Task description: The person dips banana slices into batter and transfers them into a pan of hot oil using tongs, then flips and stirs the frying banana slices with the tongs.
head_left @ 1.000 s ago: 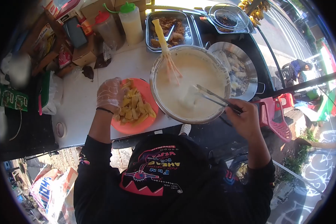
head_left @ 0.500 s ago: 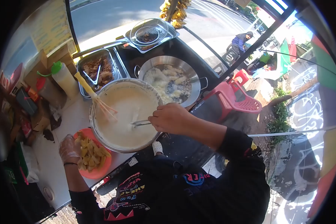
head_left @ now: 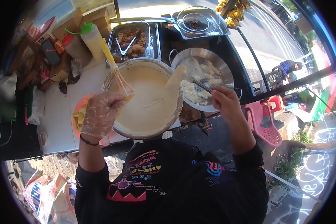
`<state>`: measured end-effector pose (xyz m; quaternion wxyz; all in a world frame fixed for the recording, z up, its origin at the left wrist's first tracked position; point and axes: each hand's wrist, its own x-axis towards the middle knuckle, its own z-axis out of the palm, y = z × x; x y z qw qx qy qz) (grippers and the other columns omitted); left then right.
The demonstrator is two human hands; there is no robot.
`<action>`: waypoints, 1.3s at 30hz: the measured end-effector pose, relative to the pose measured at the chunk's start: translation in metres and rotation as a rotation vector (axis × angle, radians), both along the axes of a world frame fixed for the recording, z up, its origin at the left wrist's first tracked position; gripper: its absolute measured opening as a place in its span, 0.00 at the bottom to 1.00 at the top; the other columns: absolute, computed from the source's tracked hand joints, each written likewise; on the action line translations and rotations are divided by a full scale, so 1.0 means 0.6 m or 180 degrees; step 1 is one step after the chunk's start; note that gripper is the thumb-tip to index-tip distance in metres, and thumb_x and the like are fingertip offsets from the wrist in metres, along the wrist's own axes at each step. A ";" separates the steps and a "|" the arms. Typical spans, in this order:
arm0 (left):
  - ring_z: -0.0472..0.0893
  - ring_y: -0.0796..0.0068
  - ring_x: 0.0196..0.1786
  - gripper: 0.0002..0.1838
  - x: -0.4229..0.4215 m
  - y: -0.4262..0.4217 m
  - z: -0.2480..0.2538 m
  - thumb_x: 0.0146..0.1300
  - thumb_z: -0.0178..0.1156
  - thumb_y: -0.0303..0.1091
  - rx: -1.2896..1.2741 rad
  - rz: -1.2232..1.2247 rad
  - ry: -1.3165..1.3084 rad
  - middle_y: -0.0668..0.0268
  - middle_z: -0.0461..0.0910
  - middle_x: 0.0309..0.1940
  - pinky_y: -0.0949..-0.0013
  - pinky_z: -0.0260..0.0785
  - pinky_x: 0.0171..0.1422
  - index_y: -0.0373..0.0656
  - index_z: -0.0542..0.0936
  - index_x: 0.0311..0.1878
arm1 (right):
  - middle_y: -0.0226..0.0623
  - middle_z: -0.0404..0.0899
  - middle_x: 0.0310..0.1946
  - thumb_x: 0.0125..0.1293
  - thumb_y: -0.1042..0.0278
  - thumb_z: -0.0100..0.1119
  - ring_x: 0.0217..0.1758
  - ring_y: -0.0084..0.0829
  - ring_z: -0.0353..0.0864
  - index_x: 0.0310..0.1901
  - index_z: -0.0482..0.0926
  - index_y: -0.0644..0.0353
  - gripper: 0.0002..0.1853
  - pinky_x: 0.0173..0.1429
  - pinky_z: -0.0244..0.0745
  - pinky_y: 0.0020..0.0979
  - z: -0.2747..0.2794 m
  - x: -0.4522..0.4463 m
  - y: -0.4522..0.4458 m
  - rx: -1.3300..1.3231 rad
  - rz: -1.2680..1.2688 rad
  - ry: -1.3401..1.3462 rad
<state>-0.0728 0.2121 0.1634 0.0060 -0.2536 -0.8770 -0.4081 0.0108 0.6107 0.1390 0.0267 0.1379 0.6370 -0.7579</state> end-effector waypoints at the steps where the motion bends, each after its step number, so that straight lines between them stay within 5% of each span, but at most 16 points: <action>1: 0.84 0.66 0.36 0.10 0.006 0.039 -0.003 0.60 0.69 0.26 0.0009 -0.0056 -0.0199 0.58 0.86 0.36 0.67 0.75 0.45 0.37 0.86 0.44 | 0.28 0.77 0.24 0.70 0.71 0.62 0.24 0.15 0.72 0.47 0.84 0.70 0.11 0.28 0.62 0.18 -0.001 -0.007 0.019 -0.0016 0.0044 -0.0001; 5: 0.85 0.65 0.37 0.11 0.016 0.106 -0.039 0.57 0.71 0.26 -0.0437 -0.0254 -0.0367 0.57 0.87 0.38 0.67 0.76 0.45 0.38 0.85 0.44 | 0.27 0.76 0.22 0.70 0.70 0.62 0.22 0.15 0.69 0.46 0.84 0.69 0.11 0.26 0.59 0.19 -0.027 -0.056 0.085 0.0578 -0.0264 -0.0072; 13: 0.81 0.78 0.41 0.12 0.092 -0.069 -0.019 0.65 0.69 0.31 0.0968 0.1059 -0.0670 0.63 0.84 0.38 0.72 0.74 0.49 0.37 0.82 0.48 | 0.28 0.79 0.22 0.65 0.66 0.65 0.24 0.15 0.74 0.40 0.87 0.67 0.12 0.30 0.66 0.23 -0.193 -0.054 0.173 0.1817 -0.0422 -0.0746; 18: 0.80 0.77 0.40 0.14 0.100 -0.205 -0.068 0.67 0.68 0.37 0.0291 0.1811 -0.0369 0.63 0.84 0.39 0.71 0.74 0.48 0.38 0.82 0.49 | 0.55 0.86 0.39 0.60 0.53 0.63 0.47 0.53 0.86 0.47 0.86 0.62 0.21 0.53 0.78 0.43 -0.217 -0.038 0.177 0.4280 -0.0526 -0.0522; 21: 0.85 0.65 0.41 0.16 0.084 -0.212 -0.047 0.64 0.70 0.41 -0.0399 0.2188 -0.0333 0.57 0.86 0.39 0.66 0.76 0.51 0.38 0.83 0.46 | 0.55 0.86 0.40 0.62 0.56 0.65 0.47 0.51 0.87 0.48 0.85 0.65 0.21 0.53 0.79 0.43 -0.150 -0.037 0.133 0.4780 -0.0752 -0.0242; 23: 0.84 0.55 0.44 0.14 0.068 -0.240 -0.084 0.63 0.67 0.40 -0.0973 0.1962 0.0189 0.57 0.85 0.42 0.59 0.76 0.54 0.44 0.83 0.49 | 0.49 0.87 0.35 0.62 0.61 0.67 0.37 0.36 0.89 0.49 0.85 0.65 0.18 0.44 0.80 0.34 -0.070 -0.029 0.072 0.4177 -0.0894 -0.0048; 26: 0.82 0.54 0.50 0.12 0.036 -0.249 -0.121 0.65 0.63 0.38 -0.1355 0.1506 0.0573 0.59 0.84 0.46 0.56 0.74 0.59 0.47 0.82 0.49 | 0.44 0.86 0.34 0.61 0.62 0.69 0.32 0.27 0.86 0.51 0.85 0.61 0.18 0.39 0.77 0.28 0.012 0.006 -0.019 0.3246 -0.0473 0.0207; 28: 0.79 0.56 0.56 0.11 0.014 -0.244 -0.136 0.66 0.60 0.36 -0.1626 0.1152 0.0706 0.60 0.83 0.51 0.55 0.72 0.63 0.47 0.82 0.49 | 0.39 0.84 0.33 0.59 0.67 0.69 0.30 0.27 0.83 0.51 0.85 0.60 0.17 0.36 0.76 0.28 0.079 0.028 -0.135 0.3522 0.0139 0.0701; 30: 0.79 0.56 0.56 0.15 -0.012 -0.247 -0.145 0.62 0.61 0.27 -0.1689 0.0638 0.0432 0.62 0.82 0.51 0.55 0.73 0.63 0.47 0.80 0.52 | 0.35 0.82 0.31 0.55 0.70 0.68 0.30 0.32 0.83 0.48 0.85 0.60 0.17 0.35 0.77 0.31 0.118 0.039 -0.207 0.4777 0.1102 0.0930; 37: 0.79 0.54 0.55 0.15 -0.045 -0.314 -0.127 0.62 0.60 0.27 -0.1575 0.0492 0.0664 0.59 0.81 0.53 0.56 0.73 0.63 0.46 0.80 0.53 | 0.36 0.81 0.28 0.53 0.70 0.67 0.30 0.38 0.83 0.43 0.85 0.61 0.14 0.36 0.80 0.34 0.070 0.042 -0.282 0.5358 0.1691 0.1661; 39: 0.80 0.54 0.53 0.14 -0.043 -0.328 -0.120 0.63 0.62 0.29 -0.1332 0.0668 0.0960 0.59 0.81 0.53 0.57 0.73 0.61 0.46 0.80 0.52 | 0.35 0.83 0.26 0.58 0.71 0.66 0.26 0.32 0.83 0.42 0.86 0.66 0.11 0.35 0.79 0.31 0.052 0.040 -0.285 0.4290 0.1213 0.0829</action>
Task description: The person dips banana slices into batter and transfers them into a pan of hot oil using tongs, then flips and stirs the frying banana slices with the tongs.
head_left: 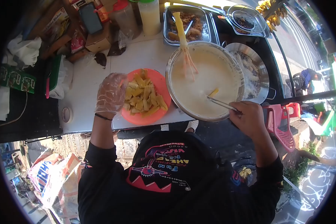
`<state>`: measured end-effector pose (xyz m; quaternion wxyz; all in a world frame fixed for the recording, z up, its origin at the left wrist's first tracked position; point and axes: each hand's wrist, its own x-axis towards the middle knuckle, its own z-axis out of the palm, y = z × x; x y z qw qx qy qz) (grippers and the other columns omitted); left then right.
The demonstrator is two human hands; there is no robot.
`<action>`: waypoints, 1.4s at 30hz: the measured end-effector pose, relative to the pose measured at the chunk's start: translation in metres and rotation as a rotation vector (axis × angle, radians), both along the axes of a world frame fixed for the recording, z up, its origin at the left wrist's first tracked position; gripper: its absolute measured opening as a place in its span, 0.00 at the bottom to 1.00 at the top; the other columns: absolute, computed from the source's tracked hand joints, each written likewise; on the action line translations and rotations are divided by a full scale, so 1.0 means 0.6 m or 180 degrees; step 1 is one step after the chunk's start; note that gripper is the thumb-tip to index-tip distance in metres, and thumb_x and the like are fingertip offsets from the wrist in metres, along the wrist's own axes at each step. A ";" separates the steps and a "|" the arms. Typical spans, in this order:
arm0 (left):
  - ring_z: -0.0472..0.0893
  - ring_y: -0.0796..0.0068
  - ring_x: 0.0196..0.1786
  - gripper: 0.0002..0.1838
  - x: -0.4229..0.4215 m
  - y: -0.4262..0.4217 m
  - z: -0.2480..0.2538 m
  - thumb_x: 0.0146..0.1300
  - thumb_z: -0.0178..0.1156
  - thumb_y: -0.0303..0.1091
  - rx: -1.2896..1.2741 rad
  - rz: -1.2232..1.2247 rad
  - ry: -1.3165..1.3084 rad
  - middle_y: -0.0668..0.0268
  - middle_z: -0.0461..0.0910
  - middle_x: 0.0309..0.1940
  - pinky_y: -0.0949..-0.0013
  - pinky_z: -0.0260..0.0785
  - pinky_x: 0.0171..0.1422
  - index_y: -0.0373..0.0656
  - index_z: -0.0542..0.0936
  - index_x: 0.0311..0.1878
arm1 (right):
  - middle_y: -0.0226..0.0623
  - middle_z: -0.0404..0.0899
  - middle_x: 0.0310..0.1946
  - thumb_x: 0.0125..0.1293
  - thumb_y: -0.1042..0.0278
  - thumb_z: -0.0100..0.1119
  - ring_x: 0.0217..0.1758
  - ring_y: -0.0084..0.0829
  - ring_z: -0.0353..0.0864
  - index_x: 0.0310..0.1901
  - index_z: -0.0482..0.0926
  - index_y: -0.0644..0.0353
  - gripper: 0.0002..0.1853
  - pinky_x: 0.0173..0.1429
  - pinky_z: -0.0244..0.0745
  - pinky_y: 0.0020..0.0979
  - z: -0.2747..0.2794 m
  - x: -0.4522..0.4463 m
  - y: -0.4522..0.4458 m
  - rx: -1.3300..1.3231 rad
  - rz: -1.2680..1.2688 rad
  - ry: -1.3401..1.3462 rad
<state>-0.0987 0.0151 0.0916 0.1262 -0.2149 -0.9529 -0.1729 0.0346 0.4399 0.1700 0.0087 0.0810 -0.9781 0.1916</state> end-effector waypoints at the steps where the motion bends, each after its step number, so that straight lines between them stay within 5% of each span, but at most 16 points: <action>1: 0.80 0.54 0.53 0.14 0.003 -0.006 0.009 0.63 0.62 0.29 -0.0014 0.0027 0.0006 0.59 0.81 0.53 0.57 0.73 0.61 0.46 0.80 0.52 | 0.35 0.83 0.26 0.58 0.71 0.66 0.26 0.32 0.83 0.42 0.86 0.66 0.11 0.35 0.79 0.31 -0.011 0.002 0.003 -0.0014 0.0027 0.0006; 3: 0.81 0.55 0.50 0.13 0.015 -0.009 0.030 0.62 0.65 0.32 0.0067 0.0212 -0.1008 0.60 0.82 0.48 0.57 0.74 0.57 0.47 0.81 0.50 | 0.34 0.85 0.25 0.62 0.69 0.67 0.26 0.22 0.82 0.44 0.86 0.68 0.12 0.33 0.77 0.26 -0.025 0.004 0.013 -0.1658 -0.1209 -0.0697; 6: 0.82 0.54 0.47 0.13 0.040 0.001 0.009 0.61 0.67 0.34 -0.0037 0.0072 -0.0514 0.59 0.84 0.45 0.56 0.75 0.53 0.46 0.82 0.49 | 0.34 0.86 0.28 0.64 0.69 0.66 0.29 0.16 0.80 0.47 0.86 0.69 0.14 0.34 0.75 0.22 -0.025 -0.003 0.030 -0.1497 -0.1724 -0.0801; 10: 0.82 0.53 0.46 0.13 0.029 0.044 -0.003 0.58 0.69 0.35 -0.0127 0.0222 -0.0344 0.58 0.84 0.41 0.55 0.75 0.52 0.45 0.82 0.45 | 0.32 0.84 0.26 0.66 0.70 0.66 0.27 0.16 0.77 0.47 0.85 0.71 0.13 0.31 0.71 0.20 -0.041 -0.013 0.051 -0.1291 -0.1931 -0.0762; 12: 0.81 0.54 0.51 0.17 0.008 0.053 -0.010 0.54 0.71 0.37 -0.0632 0.0770 -0.1046 0.59 0.82 0.46 0.55 0.74 0.59 0.46 0.82 0.47 | 0.29 0.80 0.24 0.68 0.71 0.64 0.24 0.14 0.73 0.47 0.85 0.72 0.12 0.28 0.65 0.19 -0.056 -0.012 0.087 -0.2382 -0.1700 -0.0525; 15: 0.81 0.51 0.44 0.14 -0.002 0.037 -0.058 0.53 0.73 0.36 -0.0378 0.0282 -0.0177 0.58 0.82 0.37 0.53 0.74 0.53 0.44 0.80 0.41 | 0.26 0.77 0.22 0.69 0.71 0.63 0.22 0.13 0.69 0.46 0.85 0.71 0.11 0.26 0.59 0.19 -0.027 -0.007 0.116 -0.3061 -0.1942 -0.0368; 19: 0.81 0.51 0.45 0.15 -0.011 0.066 -0.021 0.51 0.73 0.33 -0.0629 0.0375 -0.0371 0.58 0.82 0.38 0.54 0.74 0.52 0.44 0.80 0.41 | 0.27 0.77 0.22 0.69 0.71 0.64 0.21 0.13 0.68 0.46 0.85 0.70 0.11 0.26 0.59 0.18 -0.013 0.002 0.205 -0.3699 -0.1966 -0.0002; 28: 0.84 0.53 0.43 0.10 -0.020 0.100 -0.021 0.54 0.65 0.25 -0.0084 0.0957 -0.1275 0.55 0.84 0.36 0.59 0.76 0.51 0.43 0.82 0.41 | 0.29 0.81 0.24 0.67 0.66 0.64 0.25 0.16 0.76 0.45 0.87 0.69 0.13 0.30 0.67 0.20 -0.154 0.000 0.393 -0.2486 -0.2482 -0.0091; 34: 0.84 0.57 0.43 0.08 0.014 0.105 0.060 0.60 0.66 0.27 -0.0375 0.1035 -0.0429 0.56 0.86 0.39 0.61 0.75 0.52 0.38 0.83 0.42 | 0.33 0.83 0.25 0.63 0.60 0.66 0.28 0.20 0.81 0.44 0.88 0.67 0.17 0.36 0.74 0.26 -0.230 -0.002 0.452 -0.1747 -0.2773 -0.0403; 38: 0.84 0.71 0.43 0.09 0.035 0.110 0.134 0.68 0.63 0.30 0.0317 0.1085 -0.0890 0.60 0.86 0.42 0.67 0.75 0.52 0.37 0.83 0.48 | 0.36 0.85 0.27 0.63 0.59 0.66 0.32 0.22 0.83 0.44 0.87 0.68 0.18 0.41 0.77 0.28 -0.199 0.026 0.458 -0.1117 -0.2720 0.0050; 40: 0.84 0.72 0.44 0.08 0.042 0.166 0.147 0.69 0.62 0.28 0.1670 0.0395 -0.0991 0.60 0.87 0.42 0.69 0.75 0.52 0.37 0.83 0.47 | 0.36 0.86 0.30 0.63 0.63 0.67 0.34 0.20 0.83 0.45 0.86 0.69 0.17 0.42 0.76 0.26 -0.157 0.035 0.442 -0.1245 -0.2722 0.0359; 42: 0.86 0.70 0.42 0.06 0.043 0.268 0.168 0.67 0.63 0.26 0.1594 -0.0094 -0.0652 0.59 0.87 0.41 0.69 0.76 0.49 0.37 0.83 0.45 | 0.36 0.86 0.31 0.63 0.66 0.68 0.35 0.18 0.82 0.47 0.85 0.70 0.16 0.41 0.76 0.24 -0.112 0.032 0.405 -0.1452 -0.2652 0.0424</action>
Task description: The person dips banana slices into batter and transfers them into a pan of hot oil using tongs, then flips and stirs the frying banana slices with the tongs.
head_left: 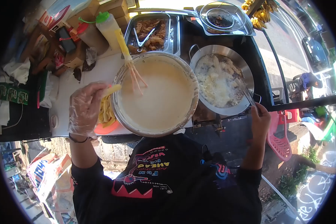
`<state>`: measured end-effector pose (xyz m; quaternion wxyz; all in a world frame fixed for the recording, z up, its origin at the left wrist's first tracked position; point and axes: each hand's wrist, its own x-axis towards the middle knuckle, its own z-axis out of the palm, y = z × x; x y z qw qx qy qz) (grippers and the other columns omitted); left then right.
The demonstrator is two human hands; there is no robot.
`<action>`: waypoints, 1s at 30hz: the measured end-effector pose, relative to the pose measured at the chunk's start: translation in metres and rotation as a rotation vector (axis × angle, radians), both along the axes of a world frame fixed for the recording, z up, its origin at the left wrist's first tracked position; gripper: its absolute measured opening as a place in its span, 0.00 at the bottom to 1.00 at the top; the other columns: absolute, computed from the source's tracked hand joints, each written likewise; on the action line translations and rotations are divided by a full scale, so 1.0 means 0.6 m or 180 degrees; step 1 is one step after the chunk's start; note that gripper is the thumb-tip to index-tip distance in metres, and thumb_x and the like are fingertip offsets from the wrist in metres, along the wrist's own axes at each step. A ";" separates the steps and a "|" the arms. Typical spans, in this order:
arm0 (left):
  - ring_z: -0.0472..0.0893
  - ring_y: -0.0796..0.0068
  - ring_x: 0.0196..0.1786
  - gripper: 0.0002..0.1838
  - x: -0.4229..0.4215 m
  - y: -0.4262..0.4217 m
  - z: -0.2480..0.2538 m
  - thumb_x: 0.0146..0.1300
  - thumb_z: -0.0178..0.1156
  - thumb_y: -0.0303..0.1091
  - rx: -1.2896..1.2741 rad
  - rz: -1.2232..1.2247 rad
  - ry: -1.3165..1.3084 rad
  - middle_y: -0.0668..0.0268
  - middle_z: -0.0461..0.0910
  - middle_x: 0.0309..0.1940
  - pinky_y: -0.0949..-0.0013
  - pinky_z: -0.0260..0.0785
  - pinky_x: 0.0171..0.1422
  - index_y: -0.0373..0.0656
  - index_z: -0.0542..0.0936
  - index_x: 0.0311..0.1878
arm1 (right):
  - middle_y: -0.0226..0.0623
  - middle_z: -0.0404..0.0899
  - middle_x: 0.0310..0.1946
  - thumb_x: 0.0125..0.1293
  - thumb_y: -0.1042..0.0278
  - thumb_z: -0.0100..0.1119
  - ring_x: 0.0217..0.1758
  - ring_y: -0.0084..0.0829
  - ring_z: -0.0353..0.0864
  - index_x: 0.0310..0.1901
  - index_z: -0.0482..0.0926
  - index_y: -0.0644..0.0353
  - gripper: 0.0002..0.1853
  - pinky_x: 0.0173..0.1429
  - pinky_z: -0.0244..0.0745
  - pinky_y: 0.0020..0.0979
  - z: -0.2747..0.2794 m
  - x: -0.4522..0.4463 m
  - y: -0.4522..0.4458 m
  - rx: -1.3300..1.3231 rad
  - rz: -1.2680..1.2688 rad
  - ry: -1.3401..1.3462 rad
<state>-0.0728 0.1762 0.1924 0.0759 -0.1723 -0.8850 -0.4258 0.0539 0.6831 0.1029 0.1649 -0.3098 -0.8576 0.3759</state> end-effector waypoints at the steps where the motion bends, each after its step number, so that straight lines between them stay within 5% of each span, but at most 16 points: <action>1: 0.87 0.63 0.40 0.07 -0.003 0.040 -0.005 0.63 0.64 0.22 -0.0232 -0.0251 0.0216 0.57 0.87 0.38 0.67 0.77 0.47 0.39 0.83 0.44 | 0.34 0.86 0.31 0.62 0.67 0.69 0.34 0.16 0.81 0.48 0.85 0.70 0.16 0.39 0.74 0.24 0.021 0.000 -0.021 -0.0349 0.0158 0.0357; 2: 0.86 0.57 0.38 0.08 -0.002 0.081 -0.018 0.60 0.66 0.22 -0.0341 -0.0425 0.0420 0.57 0.86 0.36 0.64 0.77 0.45 0.41 0.84 0.43 | 0.32 0.85 0.31 0.62 0.69 0.70 0.34 0.14 0.79 0.50 0.84 0.70 0.17 0.38 0.73 0.23 0.045 0.001 -0.039 -0.0681 0.0277 0.0707; 3: 0.87 0.67 0.43 0.11 0.005 0.101 -0.047 0.60 0.67 0.20 -0.0193 -0.0612 -0.0136 0.60 0.87 0.38 0.69 0.78 0.50 0.40 0.84 0.45 | 0.32 0.85 0.31 0.62 0.69 0.70 0.34 0.14 0.79 0.50 0.84 0.70 0.17 0.38 0.73 0.23 0.071 0.001 -0.067 -0.0677 0.0287 0.0706; 5: 0.87 0.63 0.44 0.12 0.008 0.109 -0.088 0.58 0.68 0.21 -0.0179 -0.0948 0.0008 0.59 0.87 0.41 0.65 0.78 0.52 0.42 0.84 0.46 | 0.30 0.82 0.28 0.58 0.71 0.72 0.29 0.16 0.78 0.52 0.83 0.67 0.19 0.35 0.72 0.23 0.120 0.001 -0.152 -0.0322 0.1036 0.0206; 7: 0.85 0.57 0.46 0.15 0.015 0.093 -0.098 0.56 0.69 0.23 -0.1241 -0.1347 -0.0176 0.56 0.86 0.44 0.63 0.77 0.54 0.42 0.84 0.48 | 0.30 0.81 0.27 0.56 0.72 0.70 0.26 0.23 0.79 0.50 0.84 0.63 0.18 0.34 0.74 0.25 0.149 -0.007 -0.234 0.0946 0.1936 0.0042; 9: 0.85 0.57 0.48 0.16 0.020 0.037 -0.098 0.57 0.69 0.25 -0.0752 -0.1351 -0.0329 0.56 0.85 0.45 0.61 0.77 0.56 0.41 0.83 0.50 | 0.31 0.81 0.28 0.55 0.70 0.69 0.26 0.27 0.80 0.48 0.84 0.61 0.17 0.33 0.75 0.27 0.151 -0.011 -0.299 0.1418 0.2306 0.0077; 11: 0.86 0.62 0.46 0.15 0.013 -0.028 -0.074 0.60 0.68 0.26 -0.0825 -0.1008 0.0340 0.57 0.86 0.45 0.62 0.77 0.55 0.40 0.82 0.51 | 0.32 0.81 0.29 0.54 0.69 0.68 0.27 0.31 0.81 0.46 0.85 0.60 0.16 0.33 0.76 0.30 0.148 -0.017 -0.343 0.1887 0.2725 0.0118; 17: 0.87 0.65 0.42 0.13 -0.016 -0.192 -0.096 0.63 0.66 0.26 -0.0430 0.0124 -0.0251 0.58 0.86 0.42 0.66 0.79 0.50 0.38 0.82 0.50 | 0.32 0.78 0.25 0.53 0.67 0.68 0.29 0.34 0.82 0.42 0.84 0.58 0.13 0.34 0.77 0.37 0.118 -0.043 -0.415 0.2616 0.3154 0.0013; 21: 0.85 0.57 0.39 0.12 -0.018 -0.215 -0.149 0.58 0.70 0.31 -0.1578 0.0467 -0.0591 0.55 0.85 0.37 0.63 0.78 0.47 0.41 0.82 0.44 | 0.37 0.81 0.24 0.54 0.71 0.67 0.28 0.36 0.84 0.39 0.86 0.58 0.10 0.35 0.78 0.37 0.097 -0.055 -0.409 0.2299 0.2886 -0.0329; 23: 0.84 0.55 0.40 0.12 -0.010 -0.193 -0.160 0.57 0.70 0.33 -0.1634 0.0430 -0.0824 0.56 0.84 0.37 0.60 0.77 0.48 0.42 0.82 0.43 | 0.33 0.82 0.23 0.60 0.68 0.66 0.24 0.31 0.82 0.42 0.86 0.64 0.11 0.31 0.75 0.32 0.095 -0.049 -0.385 0.0867 0.2333 -0.0593; 24: 0.83 0.52 0.41 0.13 -0.008 -0.180 -0.165 0.56 0.71 0.35 -0.1687 0.0393 -0.1062 0.56 0.84 0.37 0.57 0.76 0.48 0.43 0.82 0.42 | 0.33 0.82 0.23 0.60 0.68 0.66 0.24 0.31 0.82 0.42 0.86 0.64 0.11 0.31 0.75 0.32 0.084 -0.040 -0.367 0.0883 0.2330 -0.0590; 26: 0.83 0.52 0.44 0.12 -0.008 -0.158 -0.188 0.57 0.69 0.36 -0.1694 0.0282 -0.0514 0.57 0.84 0.38 0.56 0.76 0.50 0.43 0.82 0.43 | 0.32 0.81 0.23 0.67 0.67 0.63 0.21 0.24 0.76 0.45 0.85 0.69 0.13 0.28 0.70 0.26 0.058 -0.018 -0.339 -0.1045 0.1408 -0.0301; 30: 0.81 0.51 0.50 0.13 -0.016 -0.137 -0.229 0.59 0.63 0.39 -0.2129 0.0163 0.0023 0.55 0.83 0.42 0.52 0.74 0.54 0.44 0.82 0.45 | 0.29 0.77 0.22 0.70 0.68 0.61 0.21 0.18 0.70 0.44 0.84 0.70 0.12 0.26 0.63 0.21 0.043 0.006 -0.288 -0.1866 0.0759 -0.0230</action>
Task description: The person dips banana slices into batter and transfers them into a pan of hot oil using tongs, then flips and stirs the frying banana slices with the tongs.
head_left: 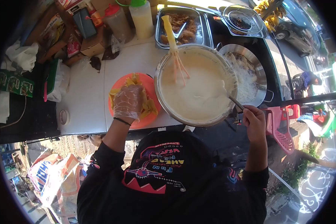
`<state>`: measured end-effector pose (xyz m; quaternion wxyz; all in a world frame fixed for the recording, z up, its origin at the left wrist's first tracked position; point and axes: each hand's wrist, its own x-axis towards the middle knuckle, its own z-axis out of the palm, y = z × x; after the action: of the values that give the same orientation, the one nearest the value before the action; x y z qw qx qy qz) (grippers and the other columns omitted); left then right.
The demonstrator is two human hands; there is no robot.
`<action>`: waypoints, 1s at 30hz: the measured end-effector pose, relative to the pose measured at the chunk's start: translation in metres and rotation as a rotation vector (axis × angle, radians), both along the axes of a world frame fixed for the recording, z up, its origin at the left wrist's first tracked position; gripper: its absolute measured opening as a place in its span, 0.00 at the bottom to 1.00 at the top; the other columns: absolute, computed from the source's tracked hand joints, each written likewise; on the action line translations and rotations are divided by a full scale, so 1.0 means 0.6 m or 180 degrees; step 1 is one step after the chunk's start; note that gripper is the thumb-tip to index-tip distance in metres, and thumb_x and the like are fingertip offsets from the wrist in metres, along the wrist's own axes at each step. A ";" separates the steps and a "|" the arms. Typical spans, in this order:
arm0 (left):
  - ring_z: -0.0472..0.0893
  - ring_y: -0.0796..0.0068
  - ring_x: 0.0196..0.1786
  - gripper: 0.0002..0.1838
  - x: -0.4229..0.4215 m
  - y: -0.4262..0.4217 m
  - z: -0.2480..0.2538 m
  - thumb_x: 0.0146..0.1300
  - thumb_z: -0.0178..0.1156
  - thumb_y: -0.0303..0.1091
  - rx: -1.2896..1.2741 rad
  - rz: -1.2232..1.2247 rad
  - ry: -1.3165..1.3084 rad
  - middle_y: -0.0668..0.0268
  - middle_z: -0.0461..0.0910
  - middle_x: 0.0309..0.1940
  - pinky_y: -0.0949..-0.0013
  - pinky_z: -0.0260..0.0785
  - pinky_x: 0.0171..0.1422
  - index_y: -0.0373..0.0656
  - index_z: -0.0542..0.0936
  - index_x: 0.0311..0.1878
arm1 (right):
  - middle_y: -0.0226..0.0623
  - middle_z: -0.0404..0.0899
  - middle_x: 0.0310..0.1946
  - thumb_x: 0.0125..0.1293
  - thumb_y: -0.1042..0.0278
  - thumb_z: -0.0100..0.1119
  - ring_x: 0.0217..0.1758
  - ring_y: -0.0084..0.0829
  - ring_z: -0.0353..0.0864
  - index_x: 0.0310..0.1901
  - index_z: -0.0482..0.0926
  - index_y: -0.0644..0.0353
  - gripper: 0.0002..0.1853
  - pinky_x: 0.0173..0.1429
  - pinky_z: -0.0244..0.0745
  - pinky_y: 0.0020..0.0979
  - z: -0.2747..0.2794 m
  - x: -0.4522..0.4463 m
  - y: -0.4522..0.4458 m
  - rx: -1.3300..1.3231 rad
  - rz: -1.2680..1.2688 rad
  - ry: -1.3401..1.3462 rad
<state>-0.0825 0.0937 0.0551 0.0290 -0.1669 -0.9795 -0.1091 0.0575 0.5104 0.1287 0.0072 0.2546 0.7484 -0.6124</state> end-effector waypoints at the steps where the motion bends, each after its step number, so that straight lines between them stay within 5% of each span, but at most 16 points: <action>1: 0.81 0.51 0.50 0.13 -0.003 0.002 0.004 0.60 0.62 0.39 0.0099 -0.0055 -0.0057 0.54 0.83 0.42 0.51 0.73 0.55 0.44 0.82 0.44 | 0.28 0.76 0.21 0.70 0.69 0.62 0.20 0.18 0.68 0.44 0.84 0.69 0.11 0.25 0.60 0.21 -0.006 0.004 0.019 -0.0484 -0.0267 0.0301; 5: 0.81 0.48 0.48 0.12 -0.009 0.000 -0.011 0.61 0.62 0.39 0.0011 0.0020 -0.0265 0.52 0.82 0.40 0.52 0.73 0.56 0.42 0.82 0.42 | 0.27 0.72 0.20 0.69 0.69 0.62 0.18 0.17 0.64 0.44 0.84 0.68 0.10 0.23 0.56 0.21 -0.023 0.024 0.138 -0.1015 -0.1215 0.0829; 9: 0.81 0.47 0.48 0.10 0.010 -0.001 0.007 0.61 0.64 0.34 0.0287 0.0098 -0.0299 0.52 0.83 0.42 0.55 0.74 0.54 0.40 0.81 0.42 | 0.27 0.73 0.20 0.67 0.67 0.62 0.19 0.17 0.65 0.42 0.85 0.66 0.10 0.24 0.56 0.21 -0.096 0.032 0.275 -0.0474 -0.1454 0.0479; 11: 0.82 0.50 0.47 0.09 0.025 0.009 0.026 0.63 0.64 0.32 0.0562 0.0331 -0.0434 0.53 0.83 0.42 0.58 0.74 0.52 0.40 0.80 0.44 | 0.27 0.75 0.21 0.64 0.65 0.64 0.21 0.17 0.69 0.41 0.86 0.66 0.12 0.27 0.63 0.21 -0.136 0.033 0.329 0.0219 -0.1603 -0.0333; 14: 0.82 0.59 0.44 0.10 0.042 -0.004 0.015 0.66 0.64 0.31 0.1176 0.0724 -0.0281 0.55 0.82 0.40 0.63 0.73 0.50 0.39 0.78 0.46 | 0.35 0.84 0.26 0.61 0.59 0.65 0.26 0.27 0.81 0.41 0.87 0.65 0.16 0.34 0.74 0.29 -0.202 0.024 0.394 0.1391 -0.1384 -0.0354; 16: 0.77 0.73 0.44 0.13 0.040 -0.043 0.000 0.68 0.65 0.32 0.1882 0.0790 -0.0054 0.64 0.77 0.39 0.68 0.71 0.52 0.40 0.76 0.50 | 0.39 0.86 0.29 0.61 0.56 0.64 0.32 0.33 0.85 0.43 0.87 0.64 0.18 0.40 0.77 0.33 -0.200 0.005 0.412 0.2012 -0.1130 -0.0550; 20: 0.75 0.78 0.49 0.19 0.040 -0.004 0.067 0.67 0.65 0.24 0.2771 0.0724 0.0376 0.68 0.72 0.45 0.73 0.70 0.56 0.40 0.72 0.59 | 0.48 0.88 0.37 0.61 0.49 0.62 0.44 0.46 0.88 0.49 0.86 0.60 0.24 0.52 0.79 0.42 -0.177 -0.019 0.424 0.3594 -0.0824 -0.0842; 24: 0.77 0.76 0.49 0.14 0.037 0.138 0.172 0.68 0.61 0.19 0.3094 0.0026 0.0012 0.65 0.74 0.49 0.74 0.69 0.57 0.38 0.75 0.56 | 0.46 0.88 0.35 0.63 0.53 0.65 0.40 0.38 0.89 0.52 0.85 0.62 0.22 0.48 0.80 0.37 -0.079 -0.035 0.373 0.3614 -0.0782 -0.0388; 26: 0.79 0.72 0.46 0.07 0.028 0.198 0.195 0.65 0.61 0.17 0.2881 -0.0578 -0.0189 0.61 0.79 0.44 0.70 0.72 0.54 0.38 0.78 0.45 | 0.42 0.88 0.33 0.65 0.62 0.67 0.36 0.27 0.87 0.51 0.85 0.65 0.18 0.42 0.79 0.30 -0.016 -0.039 0.310 0.2555 -0.0759 0.0445; 27: 0.81 0.67 0.44 0.07 0.015 0.223 0.203 0.61 0.62 0.17 0.2179 -0.1101 0.0163 0.60 0.80 0.37 0.67 0.72 0.54 0.39 0.79 0.41 | 0.37 0.85 0.29 0.65 0.68 0.68 0.34 0.20 0.83 0.50 0.85 0.67 0.15 0.38 0.76 0.24 0.010 -0.042 0.270 0.2061 -0.0708 0.0706; 28: 0.81 0.61 0.43 0.08 0.010 0.238 0.200 0.58 0.63 0.17 0.2394 -0.1382 -0.0459 0.59 0.80 0.34 0.65 0.73 0.54 0.40 0.79 0.40 | 0.36 0.85 0.28 0.65 0.69 0.68 0.32 0.19 0.81 0.50 0.85 0.67 0.14 0.37 0.76 0.23 0.031 -0.040 0.234 0.2015 -0.0430 0.0750; 30: 0.83 0.62 0.45 0.09 0.001 0.230 0.156 0.59 0.64 0.19 0.1609 -0.1850 -0.0654 0.60 0.83 0.41 0.63 0.74 0.54 0.41 0.80 0.42 | 0.34 0.83 0.27 0.64 0.69 0.67 0.29 0.19 0.79 0.49 0.85 0.65 0.14 0.35 0.75 0.25 0.072 -0.033 0.153 0.2167 0.0232 0.1020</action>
<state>-0.0818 0.2317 0.1487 -0.0611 -0.4129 -0.8316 -0.3665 0.0375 0.6021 0.1721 -0.1732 0.1165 0.9093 -0.3600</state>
